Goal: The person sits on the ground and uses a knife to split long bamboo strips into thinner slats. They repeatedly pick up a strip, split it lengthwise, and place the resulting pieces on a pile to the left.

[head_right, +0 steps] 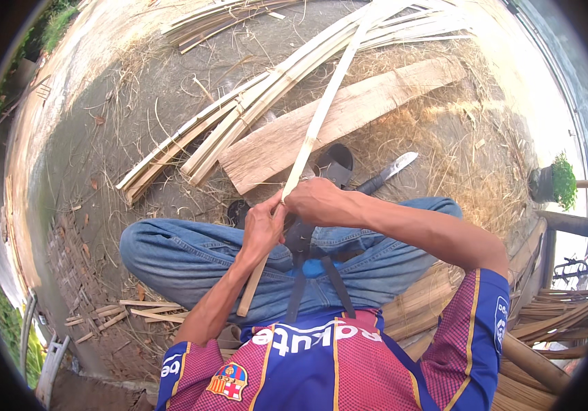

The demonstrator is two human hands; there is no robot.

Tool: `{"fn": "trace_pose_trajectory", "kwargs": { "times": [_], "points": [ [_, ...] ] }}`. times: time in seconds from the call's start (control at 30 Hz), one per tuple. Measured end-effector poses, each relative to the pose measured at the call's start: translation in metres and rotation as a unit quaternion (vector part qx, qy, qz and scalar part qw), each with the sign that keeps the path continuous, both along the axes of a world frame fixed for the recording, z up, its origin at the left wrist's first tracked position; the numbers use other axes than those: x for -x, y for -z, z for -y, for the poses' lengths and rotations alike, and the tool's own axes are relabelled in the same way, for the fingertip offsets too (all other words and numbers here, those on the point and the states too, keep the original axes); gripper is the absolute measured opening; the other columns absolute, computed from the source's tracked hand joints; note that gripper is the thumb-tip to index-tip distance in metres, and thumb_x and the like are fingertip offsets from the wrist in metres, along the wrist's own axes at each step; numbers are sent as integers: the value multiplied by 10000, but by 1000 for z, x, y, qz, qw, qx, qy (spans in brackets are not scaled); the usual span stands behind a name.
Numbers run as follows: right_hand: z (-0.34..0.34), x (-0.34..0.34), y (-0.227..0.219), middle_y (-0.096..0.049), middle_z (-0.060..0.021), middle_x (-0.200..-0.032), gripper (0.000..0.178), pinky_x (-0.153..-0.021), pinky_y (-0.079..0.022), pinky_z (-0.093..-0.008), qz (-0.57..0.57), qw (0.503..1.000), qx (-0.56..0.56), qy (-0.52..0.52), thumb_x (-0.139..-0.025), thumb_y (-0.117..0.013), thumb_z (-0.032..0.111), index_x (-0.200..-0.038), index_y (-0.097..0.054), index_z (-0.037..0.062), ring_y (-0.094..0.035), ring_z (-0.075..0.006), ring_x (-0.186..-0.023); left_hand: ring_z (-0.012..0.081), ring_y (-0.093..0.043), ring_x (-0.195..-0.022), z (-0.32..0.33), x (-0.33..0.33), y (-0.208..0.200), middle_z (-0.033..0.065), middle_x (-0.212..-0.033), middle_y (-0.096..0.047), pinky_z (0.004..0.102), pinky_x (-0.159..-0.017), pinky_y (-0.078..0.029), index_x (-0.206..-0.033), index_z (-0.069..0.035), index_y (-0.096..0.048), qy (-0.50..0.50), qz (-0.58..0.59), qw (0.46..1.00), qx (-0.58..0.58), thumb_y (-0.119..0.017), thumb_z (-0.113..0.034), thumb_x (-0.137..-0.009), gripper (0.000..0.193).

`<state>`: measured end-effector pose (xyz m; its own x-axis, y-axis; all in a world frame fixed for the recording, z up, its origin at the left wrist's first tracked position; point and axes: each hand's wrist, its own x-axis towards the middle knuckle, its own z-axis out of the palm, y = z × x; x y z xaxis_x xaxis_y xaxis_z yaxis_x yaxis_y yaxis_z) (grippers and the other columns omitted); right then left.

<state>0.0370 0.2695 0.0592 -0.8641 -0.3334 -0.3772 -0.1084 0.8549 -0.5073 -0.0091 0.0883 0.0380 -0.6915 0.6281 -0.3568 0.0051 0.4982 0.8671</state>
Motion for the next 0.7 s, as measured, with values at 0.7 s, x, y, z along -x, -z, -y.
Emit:
{"fn": "trace_pose_trajectory", "kwargs": {
  "times": [0.7],
  "points": [
    [-3,-3,32,-671,-250,-757,164,-724,-534,-500,-115,987,104,44,-808,-654,88,-806,-692,-72,-680,-425,-794,259,-656,-469,2,1,7,136,-579,-631,392,-482,-497,-1146,-83,-693,-6,-41,999,15,-612,-217,-986,224]
  ]
}}
